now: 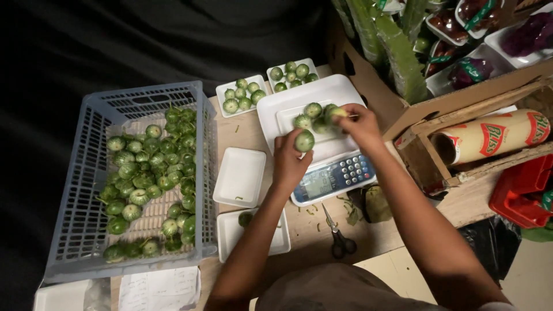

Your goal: Trimming the stems of small green eggplants using scissors and placing them into trays for weighing.

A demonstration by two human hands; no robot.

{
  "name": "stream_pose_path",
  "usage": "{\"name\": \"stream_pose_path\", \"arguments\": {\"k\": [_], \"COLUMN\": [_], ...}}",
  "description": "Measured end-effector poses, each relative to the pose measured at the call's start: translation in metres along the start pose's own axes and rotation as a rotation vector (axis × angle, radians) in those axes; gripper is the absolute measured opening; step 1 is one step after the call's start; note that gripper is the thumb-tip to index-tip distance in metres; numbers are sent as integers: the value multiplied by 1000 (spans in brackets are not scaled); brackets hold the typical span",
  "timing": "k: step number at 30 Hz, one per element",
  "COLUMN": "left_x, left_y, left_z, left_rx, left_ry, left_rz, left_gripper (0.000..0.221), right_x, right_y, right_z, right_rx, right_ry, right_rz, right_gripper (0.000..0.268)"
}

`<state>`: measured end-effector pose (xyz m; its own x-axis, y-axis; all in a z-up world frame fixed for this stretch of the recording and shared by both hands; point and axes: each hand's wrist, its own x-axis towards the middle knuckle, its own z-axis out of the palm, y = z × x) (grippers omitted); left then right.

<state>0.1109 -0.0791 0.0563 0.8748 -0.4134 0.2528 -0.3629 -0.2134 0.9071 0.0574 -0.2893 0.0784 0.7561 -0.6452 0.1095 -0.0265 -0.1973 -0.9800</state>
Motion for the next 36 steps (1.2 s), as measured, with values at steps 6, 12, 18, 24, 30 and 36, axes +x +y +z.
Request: {"name": "stream_pose_path", "arguments": {"k": [6,12,18,24,30,36], "left_x": [18,14,17,39,55,81], "left_y": [6,-4,-20,-36,-44,-59], "left_z": [16,34,28,11,9,14], "left_rx": [142,297,170,484,624,578], "left_ry": [-51,-12,-171,-107,-67,-55], "left_rz": [30,220,344,178,203,151], "left_gripper": [67,63,59,62,40,18], "right_x": [-19,-41,-48,-36,-38,-33], "right_y": [-5,4,5,38,33,22], "right_z": [-24,-1,17,4,6,26], "right_rx": [692,150,153,76,-133,-401], "right_ry": [-109,-249,-182,-122,-107,-109], "right_rz": [373,190,263,196,117,21], "right_gripper": [27,44,42,50,57,57]}}
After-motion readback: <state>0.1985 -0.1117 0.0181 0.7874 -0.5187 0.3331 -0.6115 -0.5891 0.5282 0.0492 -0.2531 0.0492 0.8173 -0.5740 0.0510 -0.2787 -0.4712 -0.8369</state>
